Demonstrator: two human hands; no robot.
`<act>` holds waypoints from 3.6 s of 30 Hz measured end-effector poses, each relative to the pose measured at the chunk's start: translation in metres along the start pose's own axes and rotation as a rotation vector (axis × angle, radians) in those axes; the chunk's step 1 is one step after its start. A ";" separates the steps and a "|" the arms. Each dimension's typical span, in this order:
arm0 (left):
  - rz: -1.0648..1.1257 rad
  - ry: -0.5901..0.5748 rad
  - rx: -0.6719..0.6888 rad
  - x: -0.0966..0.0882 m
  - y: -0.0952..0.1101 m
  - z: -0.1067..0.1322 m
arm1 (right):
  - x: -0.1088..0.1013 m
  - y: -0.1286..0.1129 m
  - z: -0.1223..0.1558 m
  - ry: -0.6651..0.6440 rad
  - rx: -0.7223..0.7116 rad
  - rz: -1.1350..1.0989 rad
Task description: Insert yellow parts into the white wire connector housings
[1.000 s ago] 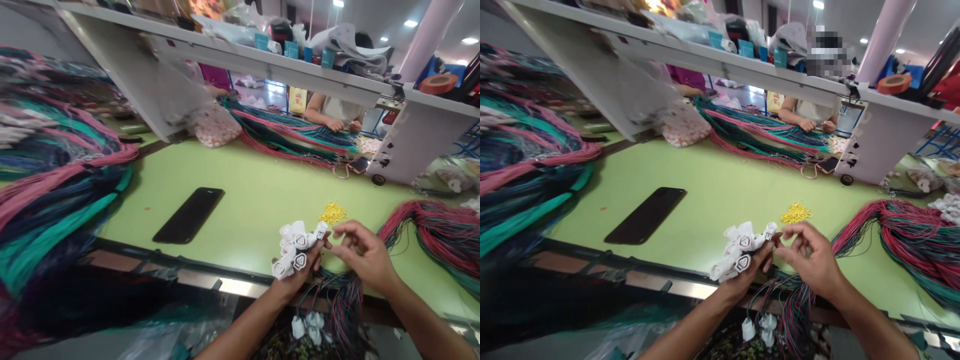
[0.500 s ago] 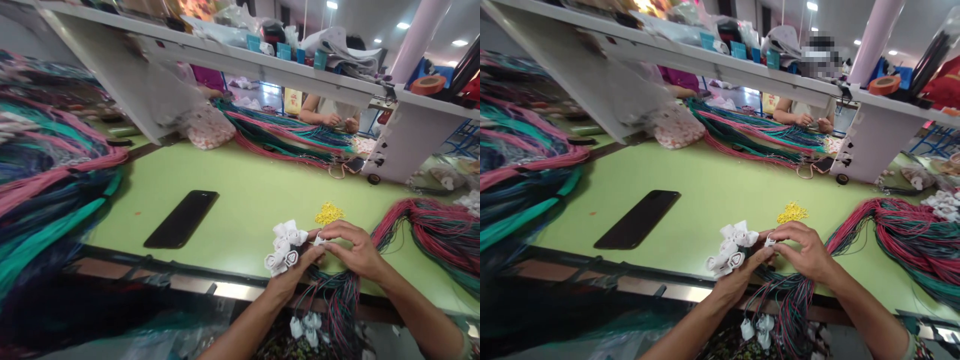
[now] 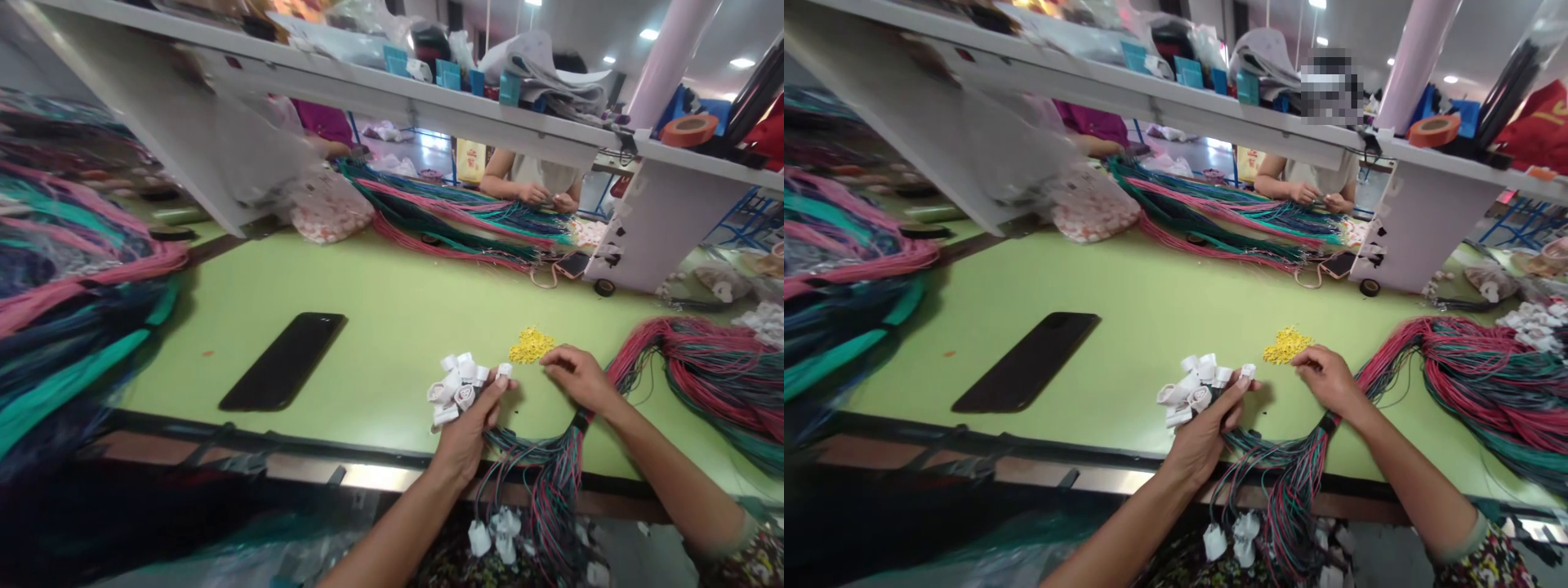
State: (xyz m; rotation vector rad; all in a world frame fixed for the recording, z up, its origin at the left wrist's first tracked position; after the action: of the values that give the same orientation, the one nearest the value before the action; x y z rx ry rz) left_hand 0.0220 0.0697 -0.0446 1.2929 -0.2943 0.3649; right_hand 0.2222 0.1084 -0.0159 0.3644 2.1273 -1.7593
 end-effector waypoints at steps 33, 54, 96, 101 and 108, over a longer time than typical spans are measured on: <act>-0.476 -0.127 0.219 -0.004 0.005 0.015 | 0.026 -0.104 0.050 0.002 -0.402 0.012; -0.429 -0.100 0.257 0.001 0.012 0.017 | 0.025 -0.092 0.042 0.002 -0.227 -0.134; -0.284 -0.285 0.128 0.009 0.013 0.018 | 0.046 -0.103 0.066 -0.297 -0.234 -0.141; -0.319 -0.293 0.174 0.009 -0.002 0.015 | 0.032 -0.104 0.033 -0.046 -0.178 -0.144; -0.391 -0.325 0.293 0.003 0.022 0.022 | 0.027 -0.092 0.033 -0.091 -0.241 -0.269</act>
State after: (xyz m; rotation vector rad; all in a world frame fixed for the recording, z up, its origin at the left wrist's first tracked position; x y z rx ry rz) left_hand 0.0149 0.0540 -0.0184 1.6624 -0.2584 -0.1433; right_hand 0.1630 0.0574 0.0492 -0.0670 2.3751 -1.5900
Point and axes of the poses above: each hand's wrist, its own z-axis away from the middle knuckle, its own x-axis out of the palm, y = z × x, the point moved 6 cm from there along -z, towards the middle knuckle, and after that the axes turned 9 degrees about -z, right-handed, at the moved point
